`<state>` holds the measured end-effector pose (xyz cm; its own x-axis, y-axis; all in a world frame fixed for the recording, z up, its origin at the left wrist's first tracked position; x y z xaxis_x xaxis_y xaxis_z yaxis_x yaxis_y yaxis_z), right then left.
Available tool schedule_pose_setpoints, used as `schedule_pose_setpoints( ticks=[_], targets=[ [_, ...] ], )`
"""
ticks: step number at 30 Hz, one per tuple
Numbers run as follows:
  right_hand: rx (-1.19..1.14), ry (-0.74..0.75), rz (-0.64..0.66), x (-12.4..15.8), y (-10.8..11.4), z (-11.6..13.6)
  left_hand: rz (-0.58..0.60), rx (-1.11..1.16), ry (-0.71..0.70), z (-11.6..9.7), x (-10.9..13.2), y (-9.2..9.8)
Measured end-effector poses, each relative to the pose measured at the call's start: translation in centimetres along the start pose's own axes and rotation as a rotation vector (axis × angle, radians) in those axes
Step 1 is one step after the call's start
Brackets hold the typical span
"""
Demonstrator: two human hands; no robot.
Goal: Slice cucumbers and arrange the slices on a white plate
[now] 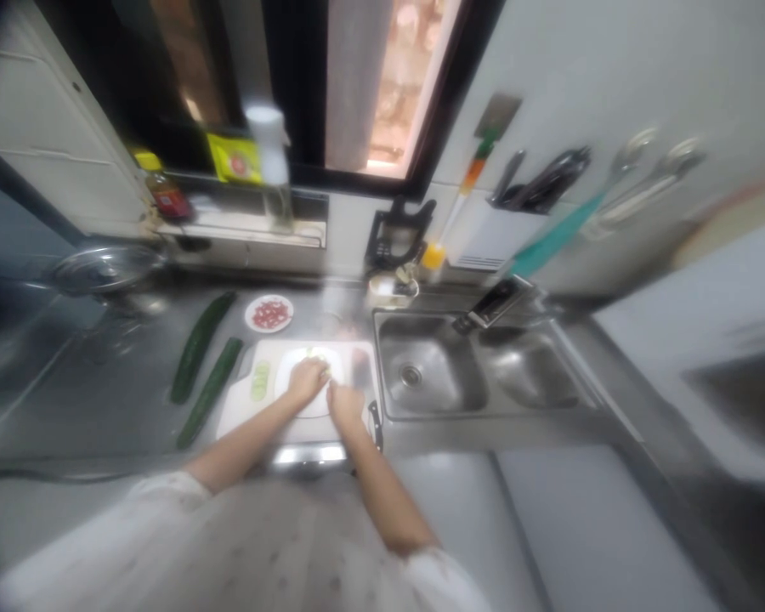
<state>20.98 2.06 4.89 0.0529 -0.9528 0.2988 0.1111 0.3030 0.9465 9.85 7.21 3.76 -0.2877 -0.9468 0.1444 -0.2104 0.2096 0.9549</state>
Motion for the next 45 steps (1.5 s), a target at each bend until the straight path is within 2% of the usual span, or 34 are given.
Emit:
schedule_pose_setpoints(
  ticks=[7, 18, 23, 27, 31, 34, 39, 45],
  targets=[
    [-0.032, -0.012, -0.030, -0.2, 0.2, -0.2, -0.075, 0.031, -0.007, 0.3, 0.7, -0.5],
    [-0.015, -0.028, 0.008, -0.4, 0.7, 0.1, -0.050, 0.056, 0.028, 0.3, 0.5, -0.4],
    [-0.082, 0.032, -0.071, 0.2, 0.8, 0.1, -0.146, 0.205, 0.002, 0.8, 2.2, -0.5],
    [-0.132, 0.064, -0.097, 1.4, 0.3, -0.1, -0.236, 0.349, 0.002, 2.8, 5.6, -1.1],
    [-0.167, 0.081, -0.118, 2.5, -0.3, -0.2, -0.314, 0.445, 0.161, 6.5, 9.3, -1.4],
    [-0.190, 0.088, -0.146, 2.9, -0.6, -0.2, -0.327, 0.452, 0.277, 9.2, 11.1, -1.4],
    [-0.219, 0.102, -0.178, 3.1, -0.9, 0.3, -0.376, 0.378, 0.422, 11.7, 12.4, -1.1],
    [-0.233, 0.105, -0.187, 3.6, -1.2, 0.7, -0.338, 0.256, 0.495, 12.1, 12.5, -0.4]
  ],
)
Point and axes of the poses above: each hand's wrist, its own x-axis away from the middle knuckle, its own y-axis out of the back of the hand, z = x × y, the point moved 2 cm from there along -x, towards the middle knuckle, and after that the axes turned 4 degrees about -x, right-handed, at the moved point
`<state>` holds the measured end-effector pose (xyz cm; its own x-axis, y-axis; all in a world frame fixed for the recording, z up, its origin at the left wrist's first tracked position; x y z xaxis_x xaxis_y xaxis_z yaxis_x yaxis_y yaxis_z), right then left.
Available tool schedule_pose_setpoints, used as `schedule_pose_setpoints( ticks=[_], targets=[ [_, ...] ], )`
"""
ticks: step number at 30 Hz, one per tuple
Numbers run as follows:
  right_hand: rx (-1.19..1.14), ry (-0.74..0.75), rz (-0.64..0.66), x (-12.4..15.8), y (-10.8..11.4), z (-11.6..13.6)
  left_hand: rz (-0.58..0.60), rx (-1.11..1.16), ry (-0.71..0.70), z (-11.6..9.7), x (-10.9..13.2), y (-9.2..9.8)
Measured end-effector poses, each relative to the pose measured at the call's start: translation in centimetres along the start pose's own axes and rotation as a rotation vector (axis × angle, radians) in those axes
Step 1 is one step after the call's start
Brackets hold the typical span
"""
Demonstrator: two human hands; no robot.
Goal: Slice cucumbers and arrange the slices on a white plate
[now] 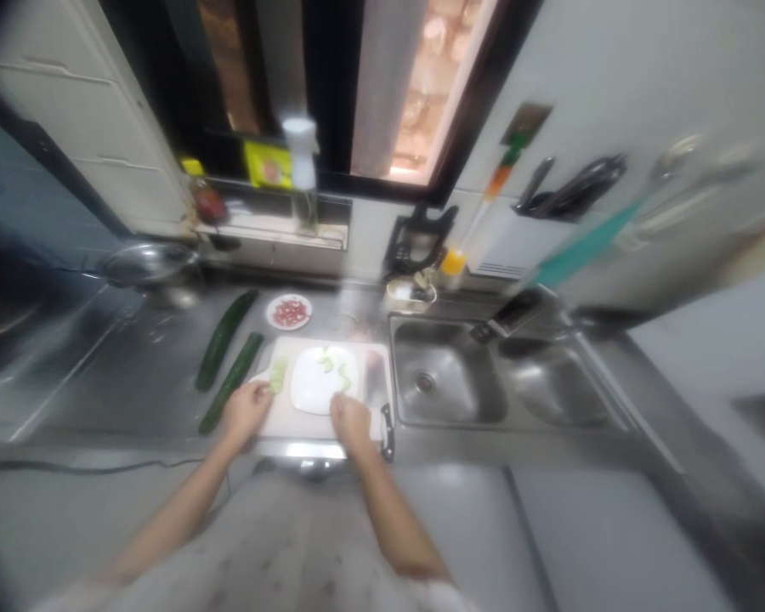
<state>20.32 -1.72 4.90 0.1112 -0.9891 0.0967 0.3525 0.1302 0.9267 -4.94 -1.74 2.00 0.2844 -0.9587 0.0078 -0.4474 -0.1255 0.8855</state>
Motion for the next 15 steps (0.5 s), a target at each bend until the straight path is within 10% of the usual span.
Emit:
schedule_pose_setpoints(
  ticks=[15],
  targets=[
    [0.011, -0.046, 0.040, 1.2, 0.7, -0.4, 0.147, -0.210, 0.136, -1.0, -0.2, -0.4]
  ],
)
Point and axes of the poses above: each hand's wrist, its own x-axis away from the middle knuckle, its own y-axis out of the back of the hand, z = x × y, the point moved 2 cm from there along -x, towards the middle knuckle, and after that the axes turned 4 degrees about -x, right-handed, at the moved point
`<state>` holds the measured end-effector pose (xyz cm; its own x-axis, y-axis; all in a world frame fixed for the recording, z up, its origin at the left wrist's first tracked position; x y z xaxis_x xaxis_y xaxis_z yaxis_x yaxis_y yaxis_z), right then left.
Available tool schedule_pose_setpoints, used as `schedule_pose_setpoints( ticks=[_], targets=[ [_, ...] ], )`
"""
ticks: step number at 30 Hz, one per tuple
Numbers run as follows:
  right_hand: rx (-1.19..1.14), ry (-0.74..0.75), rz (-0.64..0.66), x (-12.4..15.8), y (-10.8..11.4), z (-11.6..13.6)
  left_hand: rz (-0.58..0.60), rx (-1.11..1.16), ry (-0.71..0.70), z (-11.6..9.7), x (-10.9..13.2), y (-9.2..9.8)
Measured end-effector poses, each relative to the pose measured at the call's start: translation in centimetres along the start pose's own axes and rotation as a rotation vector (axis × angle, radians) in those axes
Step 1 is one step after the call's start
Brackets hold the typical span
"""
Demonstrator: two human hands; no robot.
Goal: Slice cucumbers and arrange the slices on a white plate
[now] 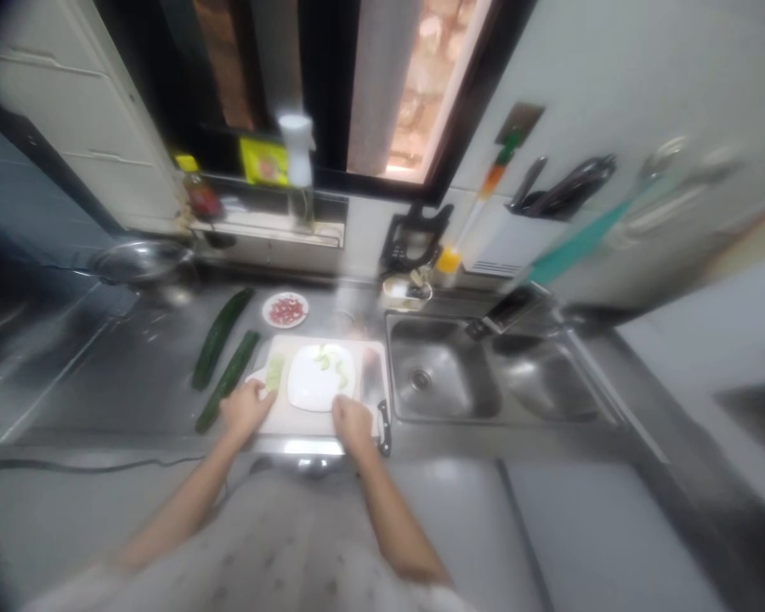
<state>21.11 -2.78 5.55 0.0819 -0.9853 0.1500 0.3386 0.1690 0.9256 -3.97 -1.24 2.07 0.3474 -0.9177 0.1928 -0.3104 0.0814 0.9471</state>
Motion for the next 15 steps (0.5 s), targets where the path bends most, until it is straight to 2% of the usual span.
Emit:
schedule_pose_setpoints(
  ticks=[15],
  targets=[
    [-0.023, 0.013, -0.011, 0.26, -0.01, 0.16, -0.047, 0.033, -0.009, -0.25, -0.26, -0.07]
  ],
)
Point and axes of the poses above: each hand's wrist, its own x-axis away from the middle knuckle, its own y-axis out of the back of the hand, z = x × y, the point moved 2 cm from there along -x, towards the middle knuckle, and after that the axes turned 4 degrees about -x, right-handed, at the moved point
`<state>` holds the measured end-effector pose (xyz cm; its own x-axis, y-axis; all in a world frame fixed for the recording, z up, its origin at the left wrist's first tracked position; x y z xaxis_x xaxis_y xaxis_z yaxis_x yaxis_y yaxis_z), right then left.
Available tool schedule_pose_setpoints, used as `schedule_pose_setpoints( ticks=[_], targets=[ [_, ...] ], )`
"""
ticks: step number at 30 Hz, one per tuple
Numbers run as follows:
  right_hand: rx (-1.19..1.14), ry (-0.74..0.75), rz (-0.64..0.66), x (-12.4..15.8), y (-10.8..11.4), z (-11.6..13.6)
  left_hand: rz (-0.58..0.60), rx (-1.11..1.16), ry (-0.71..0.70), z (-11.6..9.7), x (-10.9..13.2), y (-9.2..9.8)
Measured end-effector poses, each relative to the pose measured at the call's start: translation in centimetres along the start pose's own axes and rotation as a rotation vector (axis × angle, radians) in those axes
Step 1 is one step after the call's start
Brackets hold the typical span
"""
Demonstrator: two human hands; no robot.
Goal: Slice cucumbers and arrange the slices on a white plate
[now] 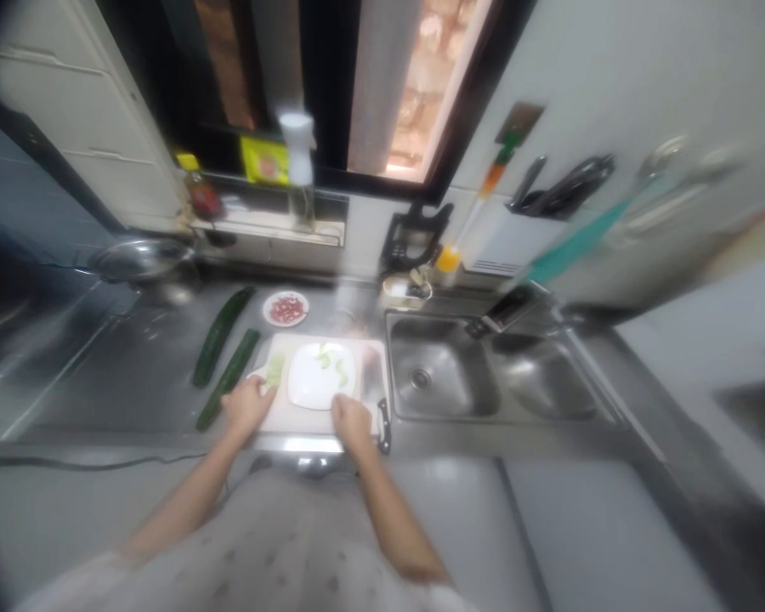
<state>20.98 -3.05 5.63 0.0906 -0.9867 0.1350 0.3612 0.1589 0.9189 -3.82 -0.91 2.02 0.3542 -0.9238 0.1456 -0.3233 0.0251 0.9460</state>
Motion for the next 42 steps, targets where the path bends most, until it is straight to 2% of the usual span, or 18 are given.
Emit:
schedule_pose_setpoints(
  ticks=[18, 25, 30, 34, 36, 42],
  targets=[
    [-0.009, 0.006, 0.004, 0.0, -0.2, 0.1, -0.036, 0.172, 0.034, -0.5, -0.1, -0.9],
    [-0.004, 0.022, 0.000, 0.1, -0.2, 0.2, -0.032, 0.410, 0.087, 0.4, -0.9, -1.8],
    [-0.053, 0.030, -0.004, -0.1, -0.3, 0.5, -0.026, 0.609, 0.079, 0.5, -1.2, -1.4],
    [-0.180, 0.040, -0.062, -0.2, -0.1, 1.3, 0.007, 0.758, 0.047, -0.7, -0.7, -0.2],
    [-0.268, 0.062, -0.111, -0.3, 0.3, 1.9, 0.061, 0.806, 0.006, -1.7, -0.1, 0.5],
    [-0.527, 0.201, -0.184, -1.1, 0.9, 3.5, 0.189, 0.942, -0.117, -4.9, 1.9, 1.6]
  ],
)
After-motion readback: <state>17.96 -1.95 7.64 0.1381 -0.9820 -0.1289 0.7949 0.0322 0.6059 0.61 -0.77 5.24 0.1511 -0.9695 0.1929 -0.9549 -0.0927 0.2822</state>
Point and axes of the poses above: each hand's wrist, its own x-axis away from the middle knuckle, its own y-axis out of the back of the hand, z = x × y, the point moved 2 cm from there along -x, towards the middle knuckle, and after that the axes turned 4 degrees about -x, right-handed, at the moved point
